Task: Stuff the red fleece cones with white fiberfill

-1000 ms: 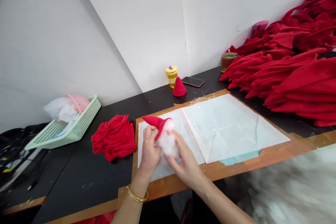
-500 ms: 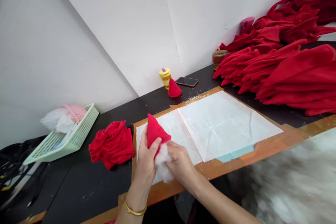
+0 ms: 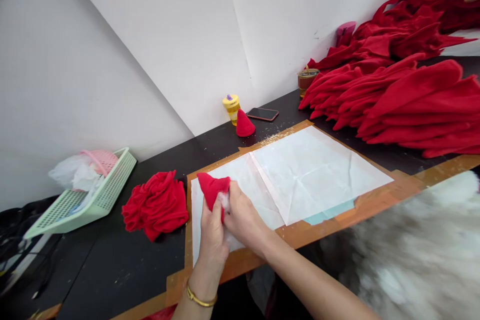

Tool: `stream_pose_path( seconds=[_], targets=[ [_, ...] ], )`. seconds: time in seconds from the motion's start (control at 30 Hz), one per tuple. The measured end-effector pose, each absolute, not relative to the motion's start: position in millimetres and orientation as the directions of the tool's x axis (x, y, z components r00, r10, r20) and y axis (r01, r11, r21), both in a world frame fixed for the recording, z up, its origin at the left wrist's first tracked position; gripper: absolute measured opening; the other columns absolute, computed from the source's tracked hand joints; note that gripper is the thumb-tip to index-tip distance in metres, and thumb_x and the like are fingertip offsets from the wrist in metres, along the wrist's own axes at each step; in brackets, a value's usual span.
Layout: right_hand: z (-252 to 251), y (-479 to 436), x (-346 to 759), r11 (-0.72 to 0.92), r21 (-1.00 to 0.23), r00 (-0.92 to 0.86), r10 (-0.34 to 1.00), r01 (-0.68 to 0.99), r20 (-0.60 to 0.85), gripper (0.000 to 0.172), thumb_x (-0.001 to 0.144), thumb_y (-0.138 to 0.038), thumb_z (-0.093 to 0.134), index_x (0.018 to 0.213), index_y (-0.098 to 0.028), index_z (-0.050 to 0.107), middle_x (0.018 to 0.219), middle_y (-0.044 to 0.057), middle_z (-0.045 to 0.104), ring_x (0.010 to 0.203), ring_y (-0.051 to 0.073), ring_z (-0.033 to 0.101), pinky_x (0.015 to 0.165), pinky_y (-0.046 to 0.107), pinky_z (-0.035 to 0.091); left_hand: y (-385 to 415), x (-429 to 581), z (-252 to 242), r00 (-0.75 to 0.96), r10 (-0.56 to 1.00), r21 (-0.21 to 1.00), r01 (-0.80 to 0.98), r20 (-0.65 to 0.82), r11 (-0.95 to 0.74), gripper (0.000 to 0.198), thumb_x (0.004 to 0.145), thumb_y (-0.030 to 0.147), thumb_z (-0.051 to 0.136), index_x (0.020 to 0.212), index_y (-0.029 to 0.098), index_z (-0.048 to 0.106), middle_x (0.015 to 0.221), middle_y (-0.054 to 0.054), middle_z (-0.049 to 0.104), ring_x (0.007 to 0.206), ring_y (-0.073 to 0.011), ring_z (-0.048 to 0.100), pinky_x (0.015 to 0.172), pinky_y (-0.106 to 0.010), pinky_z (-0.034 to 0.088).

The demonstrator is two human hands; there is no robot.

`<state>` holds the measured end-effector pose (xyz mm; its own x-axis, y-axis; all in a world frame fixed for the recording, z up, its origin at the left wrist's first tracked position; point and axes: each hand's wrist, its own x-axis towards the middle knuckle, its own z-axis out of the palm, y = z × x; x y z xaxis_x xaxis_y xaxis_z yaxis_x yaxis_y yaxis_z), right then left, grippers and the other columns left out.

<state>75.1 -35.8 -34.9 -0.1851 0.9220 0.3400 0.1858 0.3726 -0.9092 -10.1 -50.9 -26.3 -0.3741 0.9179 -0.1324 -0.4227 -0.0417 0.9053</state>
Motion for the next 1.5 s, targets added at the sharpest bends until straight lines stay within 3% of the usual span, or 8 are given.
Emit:
stream_pose_path(
  seconds=[0.13, 0.47, 0.63, 0.77, 0.93, 1.17, 1.3, 1.5],
  targets=[
    [-46, -56, 86, 0.485, -0.874, -0.148, 0.866, 0.017, 0.478, 0.049, 0.089, -0.012, 0.054, 0.135, -0.024, 0.045, 0.146, 0.015, 0.050, 0.125, 0.023, 0.059, 0.085, 0.031, 0.057, -49, -19, -20, -0.414, 0.894, 0.865, -0.498, -0.175, -0.062, 0.049, 0.079, 0.049, 0.079, 0.115, 0.019, 0.067, 0.111, -0.010, 0.075, 0.101, -0.0278, 0.073, 0.089, -0.037, 0.056],
    [-49, -45, 87, 0.612, -0.790, -0.147, 0.778, -0.040, 0.610, 0.027, 0.091, -0.011, 0.050, 0.081, -0.023, 0.072, 0.083, 0.004, 0.070, 0.078, 0.020, 0.067, 0.070, 0.031, 0.054, -65, -9, -18, -0.384, 0.923, 0.959, -0.255, 0.014, -0.121, 0.066, 0.078, 0.040, 0.081, 0.136, 0.021, 0.054, 0.124, -0.010, 0.070, 0.115, -0.0257, 0.067, 0.102, -0.037, 0.050],
    [-31, -59, 100, -0.221, -0.807, -0.588, 0.787, -0.548, 0.184, 0.042, 0.089, -0.045, 0.067, 0.126, -0.027, 0.067, 0.115, 0.007, 0.073, 0.106, 0.026, 0.069, 0.092, 0.039, 0.055, -69, -22, -15, -0.315, 0.949, 0.981, -0.191, -0.018, -0.044, 0.069, 0.078, 0.036, 0.082, 0.138, 0.023, 0.052, 0.122, -0.009, 0.070, 0.108, -0.0243, 0.069, 0.096, -0.036, 0.054],
    [-24, -57, 87, -0.422, -0.657, -0.462, 0.878, -0.624, -0.125, 0.036, 0.086, -0.054, 0.070, 0.097, -0.020, 0.074, 0.090, 0.008, 0.076, 0.081, 0.023, 0.069, 0.081, 0.034, 0.055, -73, -20, -33, -0.248, 0.969, 0.991, -0.127, 0.012, -0.045, 0.070, 0.079, 0.037, 0.080, 0.140, 0.023, 0.049, 0.127, -0.012, 0.068, 0.115, -0.0284, 0.067, 0.105, -0.045, 0.049],
    [-29, -43, 80, 0.087, -0.960, -0.097, 0.988, -0.265, 0.116, 0.020, 0.090, -0.041, 0.067, 0.090, -0.021, 0.068, 0.082, 0.002, 0.068, 0.074, 0.019, 0.061, 0.070, 0.029, 0.049, -75, -30, -36, -0.090, 0.987, 0.958, -0.244, 0.135, -0.153, 0.066, 0.076, 0.040, 0.080, 0.136, 0.021, 0.059, 0.142, -0.013, 0.060, 0.137, -0.0345, 0.050, 0.117, -0.047, 0.036],
    [-55, -37, 78, 0.620, -0.747, -0.329, 0.776, 0.240, 0.538, 0.015, 0.092, -0.015, 0.052, 0.099, -0.022, 0.063, 0.087, 0.007, 0.067, 0.087, 0.025, 0.060, 0.072, 0.035, 0.052, -47, -44, -21, -0.361, 0.908, 0.796, -0.603, -0.213, -0.054, 0.053, 0.077, 0.039, 0.081, 0.125, 0.021, 0.066, 0.119, -0.009, 0.074, 0.108, -0.0249, 0.069, 0.096, -0.035, 0.053],
    [-45, -33, 87, 0.500, -0.863, -0.498, 0.767, 0.070, 0.404, 0.027, 0.094, -0.028, 0.058, 0.120, -0.021, 0.059, 0.112, 0.009, 0.068, 0.095, 0.023, 0.064, 0.082, 0.036, 0.054, -42, -42, -27, -0.241, 0.918, 0.760, -0.643, -0.314, 0.091, 0.040, 0.077, 0.040, 0.080, 0.106, 0.013, 0.072, 0.092, -0.009, 0.077, 0.088, -0.0238, 0.074, 0.085, -0.033, 0.057],
    [-29, -28, 88, -0.135, -0.972, -0.707, 0.706, -0.190, 0.040, 0.034, 0.092, -0.056, 0.058, 0.094, -0.022, 0.057, 0.048, -0.011, 0.042, 0.039, 0.010, 0.038, 0.038, 0.020, 0.030, -53, -27, -33, -0.042, 0.955, 0.821, -0.523, -0.294, 0.229, 0.045, 0.070, 0.048, 0.085, 0.097, 0.015, 0.071, 0.096, -0.011, 0.076, 0.086, -0.0291, 0.074, 0.058, -0.029, 0.055]
  ],
)
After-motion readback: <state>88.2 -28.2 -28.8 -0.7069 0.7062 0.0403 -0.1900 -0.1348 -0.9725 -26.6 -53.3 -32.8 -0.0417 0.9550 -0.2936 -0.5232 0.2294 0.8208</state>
